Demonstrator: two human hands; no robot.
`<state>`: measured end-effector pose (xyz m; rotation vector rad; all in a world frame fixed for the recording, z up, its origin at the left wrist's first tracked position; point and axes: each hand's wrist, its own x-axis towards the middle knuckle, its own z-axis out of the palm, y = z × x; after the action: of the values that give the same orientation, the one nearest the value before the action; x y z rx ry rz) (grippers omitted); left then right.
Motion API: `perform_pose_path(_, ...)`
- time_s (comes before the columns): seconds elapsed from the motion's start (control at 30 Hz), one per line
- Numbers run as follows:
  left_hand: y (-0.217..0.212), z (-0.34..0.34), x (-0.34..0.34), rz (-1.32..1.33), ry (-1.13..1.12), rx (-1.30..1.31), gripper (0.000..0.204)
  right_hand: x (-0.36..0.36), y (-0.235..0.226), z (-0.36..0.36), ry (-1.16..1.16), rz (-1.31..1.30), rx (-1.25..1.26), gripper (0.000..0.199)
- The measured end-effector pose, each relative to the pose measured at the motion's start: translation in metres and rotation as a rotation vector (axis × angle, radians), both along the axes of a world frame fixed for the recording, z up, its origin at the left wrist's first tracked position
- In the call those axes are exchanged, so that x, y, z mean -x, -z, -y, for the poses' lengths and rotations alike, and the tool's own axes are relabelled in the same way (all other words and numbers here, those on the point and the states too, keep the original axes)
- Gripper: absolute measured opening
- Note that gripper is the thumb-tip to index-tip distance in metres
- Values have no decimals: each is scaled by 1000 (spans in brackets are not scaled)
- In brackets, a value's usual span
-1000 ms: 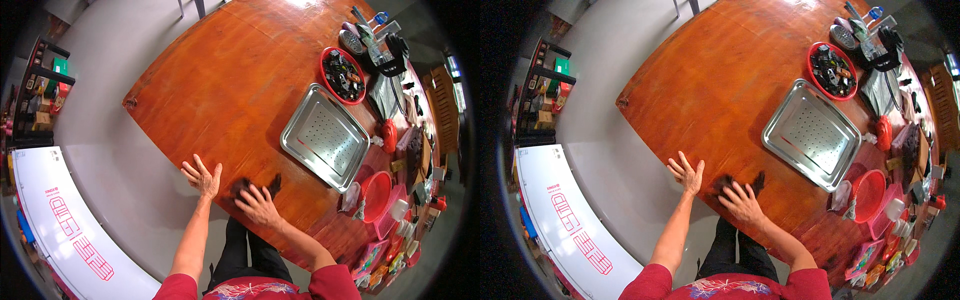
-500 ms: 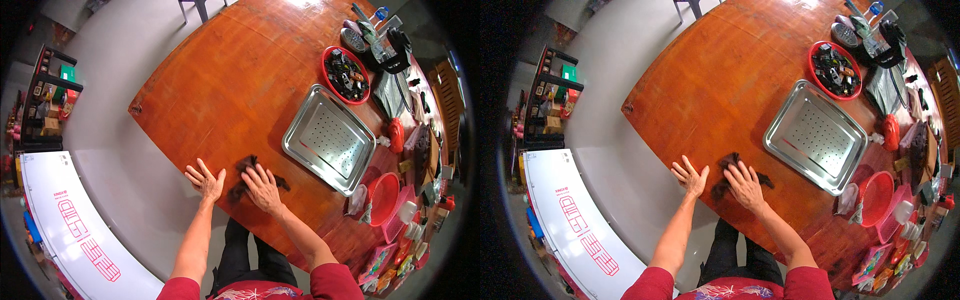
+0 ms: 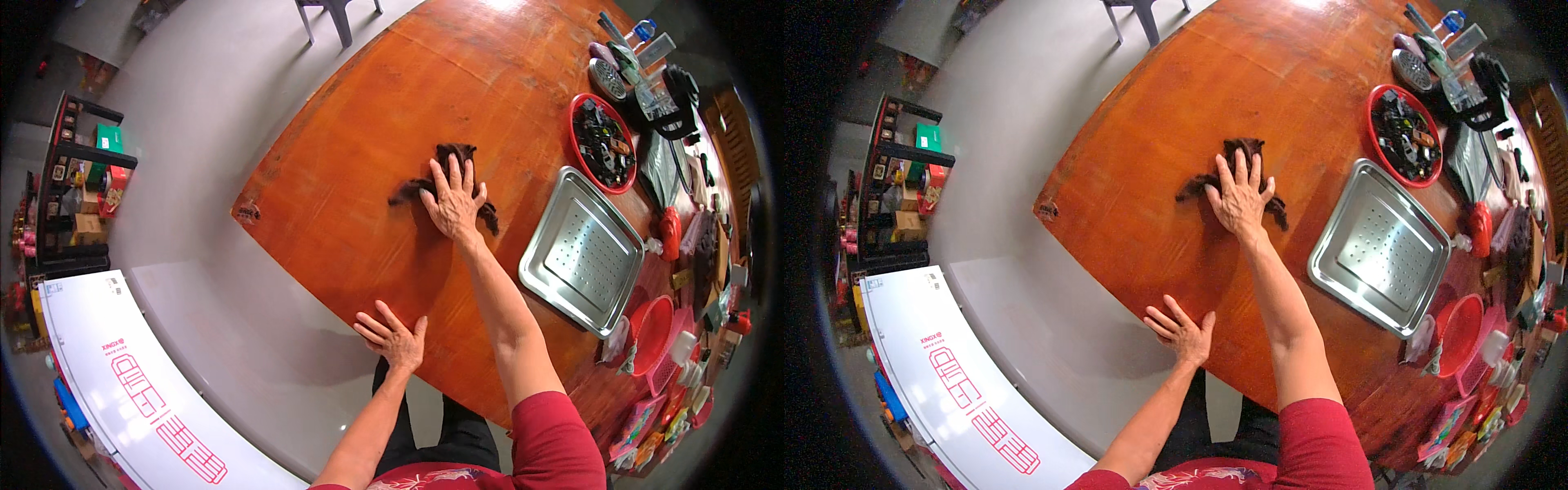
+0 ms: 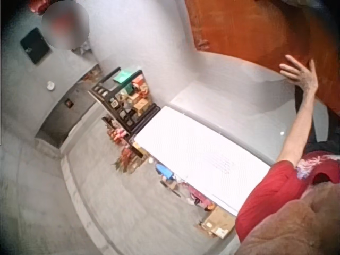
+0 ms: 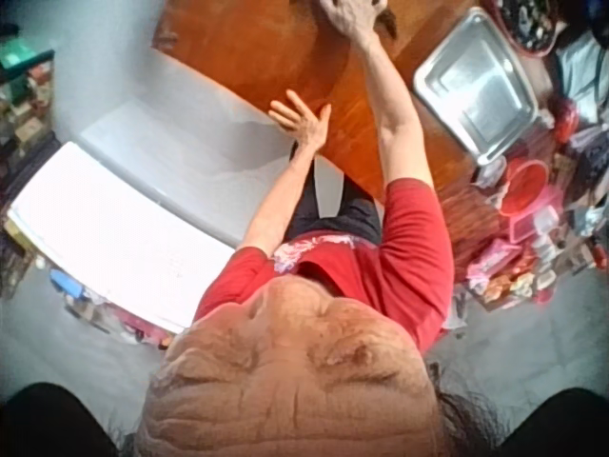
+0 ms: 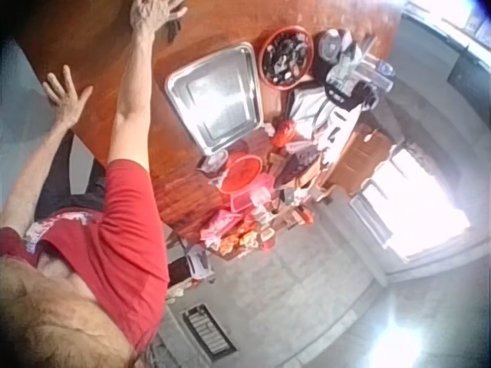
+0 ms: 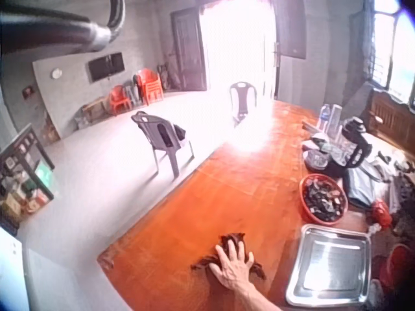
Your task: The person wrings a dark cloth in a red basin, then wipes a wooden table, a plastic chair, and a large metal door with the cloth. The person moves items on the table to access the surface and wipes multiple areas of the door.
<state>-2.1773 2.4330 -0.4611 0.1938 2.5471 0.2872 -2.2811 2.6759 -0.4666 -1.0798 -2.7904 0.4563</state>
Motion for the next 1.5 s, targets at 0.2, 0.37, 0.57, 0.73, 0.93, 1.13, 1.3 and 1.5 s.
perform_pose_path(0.2,-7,17,10,-30,-10,-192,88,11,-3,53,-462,-127,-103,54)
perform_pose_path(0.37,-14,62,64,-295,-344,-503,60,-72,-14,138,-734,14,17,47)
perform_pose_path(0.57,26,75,163,153,-878,-758,64,-31,-28,166,-871,73,91,40)
perform_pose_path(0.73,11,73,183,287,-974,-763,54,76,-18,145,-663,-64,-27,44)
perform_pose_path(0.93,14,130,171,676,-1000,-825,56,189,3,149,-261,-174,-69,47)
perform_pose_path(1.13,27,174,174,745,-972,-726,57,233,-3,210,-511,-319,-53,41)
perform_pose_path(1.3,24,198,232,788,-898,-712,40,242,0,231,-642,-270,33,32)
perform_pose_path(1.5,1,253,338,758,-832,-716,35,280,-13,172,-250,-204,-121,31)
